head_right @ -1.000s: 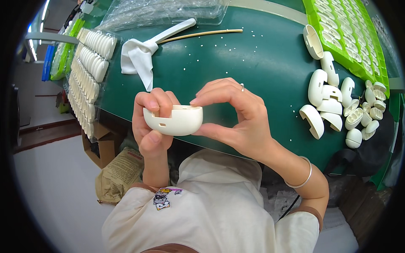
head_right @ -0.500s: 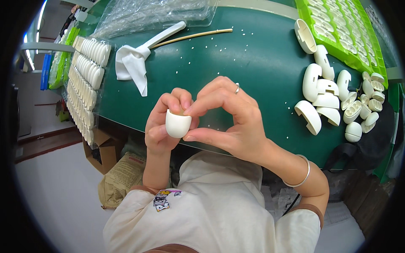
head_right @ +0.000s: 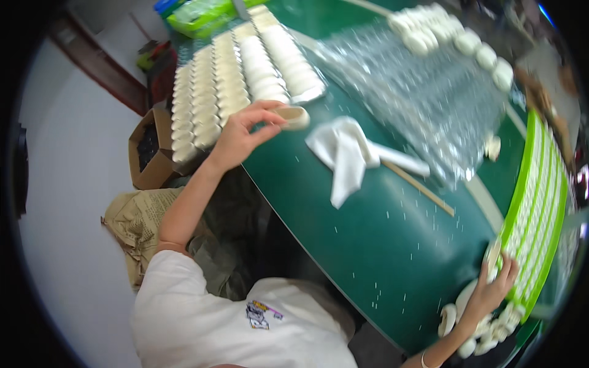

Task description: The person picks up white plastic earbud case halves from a tray, wipes them with a white cloth, and uses a white plastic tool to scrape or clean the interior. The person then places the cleaned halves back into the tray. This process is repeated for multiple case halves.

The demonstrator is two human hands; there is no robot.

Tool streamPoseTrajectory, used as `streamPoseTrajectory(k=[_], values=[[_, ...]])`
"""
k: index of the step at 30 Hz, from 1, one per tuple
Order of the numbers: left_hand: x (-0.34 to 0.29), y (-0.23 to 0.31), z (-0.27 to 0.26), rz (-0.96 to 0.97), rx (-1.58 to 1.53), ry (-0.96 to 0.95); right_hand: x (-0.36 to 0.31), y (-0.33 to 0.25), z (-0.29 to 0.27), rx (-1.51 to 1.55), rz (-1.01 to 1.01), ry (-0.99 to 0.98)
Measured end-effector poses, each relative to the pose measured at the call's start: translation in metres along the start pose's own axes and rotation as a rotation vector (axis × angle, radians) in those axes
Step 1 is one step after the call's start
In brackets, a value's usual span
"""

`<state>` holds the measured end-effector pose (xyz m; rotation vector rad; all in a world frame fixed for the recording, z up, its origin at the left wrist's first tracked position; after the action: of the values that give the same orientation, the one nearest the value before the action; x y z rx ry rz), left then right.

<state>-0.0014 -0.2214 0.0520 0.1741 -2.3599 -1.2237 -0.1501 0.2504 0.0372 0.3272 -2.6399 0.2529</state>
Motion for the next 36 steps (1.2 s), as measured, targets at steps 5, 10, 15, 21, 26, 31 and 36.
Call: streamPoseTrajectory(k=[5, 10, 15, 21, 26, 31, 36], values=[[0.022, -0.129, -0.176, -0.048, 0.487, 0.475, 0.0, 0.024, 0.024, -0.035, 0.046, -0.083], [0.016, -0.216, -0.319, -0.262, 0.948, 0.872, 0.015, -0.006, 0.012, 0.008, 0.114, -0.106], [0.027, -0.262, -0.35, -0.501, 1.001, 0.938, 0.022, -0.054, -0.005, 0.246, 0.031, -0.052], [0.037, -0.294, -0.362, -0.685, 0.982, 0.839, 0.011, -0.1, 0.021, 0.789, 0.168, -0.2], [0.038, -0.295, -0.372, -0.609, 0.929, 0.814, -0.009, -0.153, 0.036, 1.159, 0.227, -0.342], [0.039, -0.282, -0.364, -0.794, 0.891, 0.537, -0.025, -0.163, 0.057, 1.385, 0.357, -0.431], [0.052, -0.279, -0.346, -0.881, 1.07, 0.682, -0.027, -0.167, 0.064, 1.311, 0.222, -0.39]])
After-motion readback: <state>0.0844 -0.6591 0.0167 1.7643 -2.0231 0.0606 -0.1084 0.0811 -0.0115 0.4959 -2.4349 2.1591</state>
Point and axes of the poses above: each hand's wrist, its own x-axis towards the middle knuckle, its own z-axis out of the palm, y = z × x, the point moved 5 cm from there along x, towards the middle knuckle, and after that the axes turned 1 degree about -x, right-handed, at the moved point
